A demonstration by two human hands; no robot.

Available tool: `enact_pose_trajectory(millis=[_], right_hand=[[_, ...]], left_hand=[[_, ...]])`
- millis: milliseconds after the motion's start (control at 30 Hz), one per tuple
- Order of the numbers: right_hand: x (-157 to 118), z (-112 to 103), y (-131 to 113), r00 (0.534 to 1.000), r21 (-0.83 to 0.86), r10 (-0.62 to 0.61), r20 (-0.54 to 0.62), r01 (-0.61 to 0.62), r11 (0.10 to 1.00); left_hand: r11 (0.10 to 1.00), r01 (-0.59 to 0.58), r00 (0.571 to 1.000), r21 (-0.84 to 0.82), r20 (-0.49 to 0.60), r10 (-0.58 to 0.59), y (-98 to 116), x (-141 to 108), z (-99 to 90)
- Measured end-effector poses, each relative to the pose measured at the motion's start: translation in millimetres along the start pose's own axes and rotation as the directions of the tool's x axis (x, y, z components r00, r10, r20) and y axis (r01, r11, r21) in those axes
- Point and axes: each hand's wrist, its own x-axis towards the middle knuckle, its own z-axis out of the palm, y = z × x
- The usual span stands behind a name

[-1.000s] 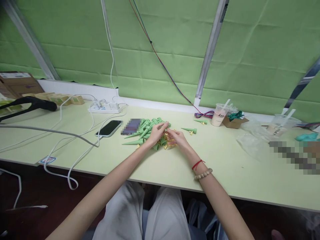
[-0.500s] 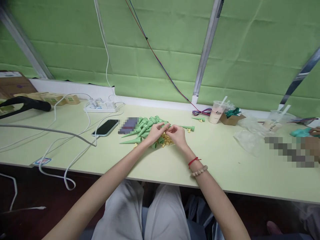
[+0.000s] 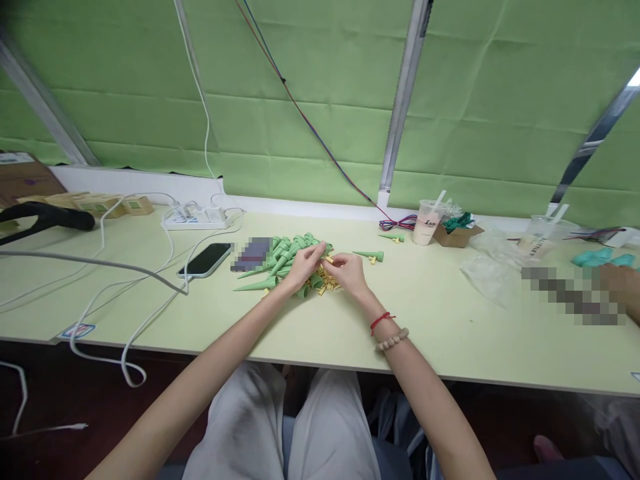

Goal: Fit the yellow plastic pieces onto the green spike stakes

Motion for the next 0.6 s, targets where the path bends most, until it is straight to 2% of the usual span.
enact_pose_trajectory(millis=[133, 200, 233, 267, 333, 400, 433, 500, 567, 600], right_hand=[[0.6, -0.5, 4.1, 0.968, -0.215, -0.239, -0.079, 0.218, 0.952], [1.3, -1.6, 5.9, 0.957, -0.263, -0.269, -0.112, 0.233, 0.936], [1.8, -2.4, 6.5, 0.961, -0.255, -0.246, -0.122, 0.209, 0.944], [2.3, -3.4, 6.8, 0.974, -0.222, -0.192, -0.120, 0.162, 0.961], [3.1, -5.2, 6.1, 0.999, -0.087, 0.001, -0.043, -0.005, 0.996], [3.1, -5.8, 3.6, 0.968, 0.135, 0.217, 0.126, -0.233, 0.963], [2.6, -5.4, 1.7, 0.932, 0.259, 0.295, 0.209, -0.343, 0.903], [0.9, -3.4, -2.8, 0.863, 0.475, 0.373, 0.342, -0.501, 0.723], [-1.1, -0.9, -6.8, 0.812, 0.597, 0.388, 0.436, -0.583, 0.551], [-2.0, 0.0, -8.1, 0.791, 0.618, 0.380, 0.479, -0.611, 0.494]], left_hand=[[1.000, -0.005, 1.000, 0.019, -0.031, 0.006, 5.5, -1.9, 2.9], [0.999, -0.029, 0.999, 0.035, -0.043, 0.031, 8.3, -3.1, 4.0], [0.998, -0.040, 0.998, 0.044, -0.044, 0.042, 9.1, -3.7, 4.3], [0.997, -0.047, 0.998, 0.056, -0.042, 0.049, 9.4, -4.2, 4.4], [0.995, -0.053, 0.997, 0.079, -0.045, 0.057, 9.1, -4.5, 4.0], [0.995, -0.049, 0.996, 0.082, -0.066, 0.054, 8.8, -3.8, 3.0], [0.997, -0.041, 0.996, 0.070, -0.081, 0.046, 9.0, -3.2, 2.2], [0.999, -0.029, 0.994, 0.033, -0.106, 0.033, 10.5, -1.8, 0.0], [0.999, -0.033, 0.994, 0.009, -0.104, 0.034, 12.4, -0.8, -2.5], [0.999, -0.044, 0.994, 0.010, -0.100, 0.044, 13.1, -0.5, -3.8]])
